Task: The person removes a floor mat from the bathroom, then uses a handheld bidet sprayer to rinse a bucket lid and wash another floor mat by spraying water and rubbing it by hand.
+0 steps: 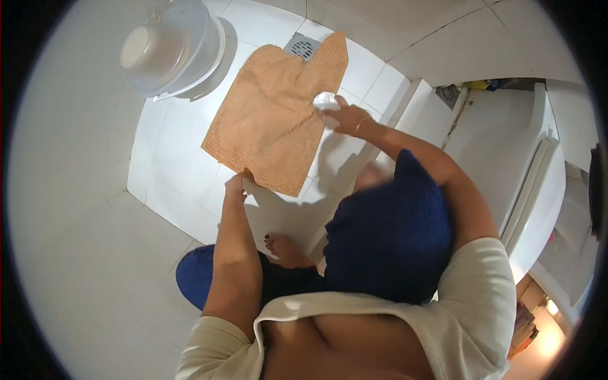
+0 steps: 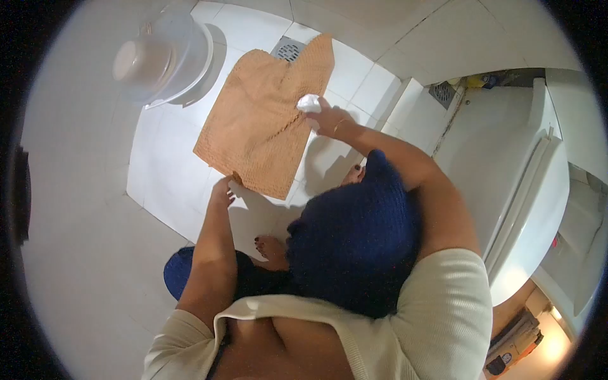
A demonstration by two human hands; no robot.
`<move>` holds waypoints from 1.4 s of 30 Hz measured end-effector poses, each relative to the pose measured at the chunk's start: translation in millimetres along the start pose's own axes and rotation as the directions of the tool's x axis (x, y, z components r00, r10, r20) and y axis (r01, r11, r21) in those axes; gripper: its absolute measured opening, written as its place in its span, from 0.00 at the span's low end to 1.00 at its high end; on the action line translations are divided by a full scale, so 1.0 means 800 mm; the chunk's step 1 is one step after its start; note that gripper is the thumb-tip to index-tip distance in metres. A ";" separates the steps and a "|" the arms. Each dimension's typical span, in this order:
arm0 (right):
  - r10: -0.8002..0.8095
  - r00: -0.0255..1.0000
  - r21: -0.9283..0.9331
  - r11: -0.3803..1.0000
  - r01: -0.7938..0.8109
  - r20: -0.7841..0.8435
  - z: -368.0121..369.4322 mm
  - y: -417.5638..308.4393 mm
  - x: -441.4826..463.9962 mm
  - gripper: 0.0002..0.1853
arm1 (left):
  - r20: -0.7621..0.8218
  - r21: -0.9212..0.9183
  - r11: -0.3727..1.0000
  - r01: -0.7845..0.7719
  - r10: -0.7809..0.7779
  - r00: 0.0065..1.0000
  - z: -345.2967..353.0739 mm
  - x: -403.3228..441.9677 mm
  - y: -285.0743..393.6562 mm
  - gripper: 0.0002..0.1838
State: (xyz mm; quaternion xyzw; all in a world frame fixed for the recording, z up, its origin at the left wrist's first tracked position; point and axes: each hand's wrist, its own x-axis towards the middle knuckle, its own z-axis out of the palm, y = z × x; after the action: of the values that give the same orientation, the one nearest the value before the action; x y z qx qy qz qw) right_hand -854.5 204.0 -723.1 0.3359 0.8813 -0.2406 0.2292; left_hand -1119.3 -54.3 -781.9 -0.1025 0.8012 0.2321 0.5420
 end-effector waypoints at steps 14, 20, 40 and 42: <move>0.378 0.926 0.822 0.534 -0.198 -0.022 0.002 0.124 -0.061 0.26 | 0.000 -0.471 0.580 -0.664 0.753 0.658 0.077 -0.200 0.191 0.24; 0.620 0.760 0.704 0.628 -0.332 -0.195 -0.009 0.146 -0.085 0.31 | -0.040 -0.611 0.233 -0.757 0.945 0.324 0.038 -0.349 0.271 0.24; 0.677 0.649 0.752 0.615 -0.239 -0.347 0.032 0.202 -0.044 0.17 | 0.107 -0.619 0.779 -0.102 0.211 0.972 0.036 -0.053 -0.006 0.23; 0.660 0.668 0.756 0.616 -0.220 -0.344 0.019 0.201 -0.047 0.17 | 0.108 -0.574 0.818 0.038 0.029 0.994 0.037 -0.034 -0.021 0.21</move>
State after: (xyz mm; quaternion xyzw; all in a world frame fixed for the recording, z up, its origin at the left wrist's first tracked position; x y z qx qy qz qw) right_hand -712.7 283.2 -756.9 0.6691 0.6422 -0.3477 -0.1377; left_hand -1077.3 -57.3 -770.0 -0.2501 0.6618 0.4673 0.5303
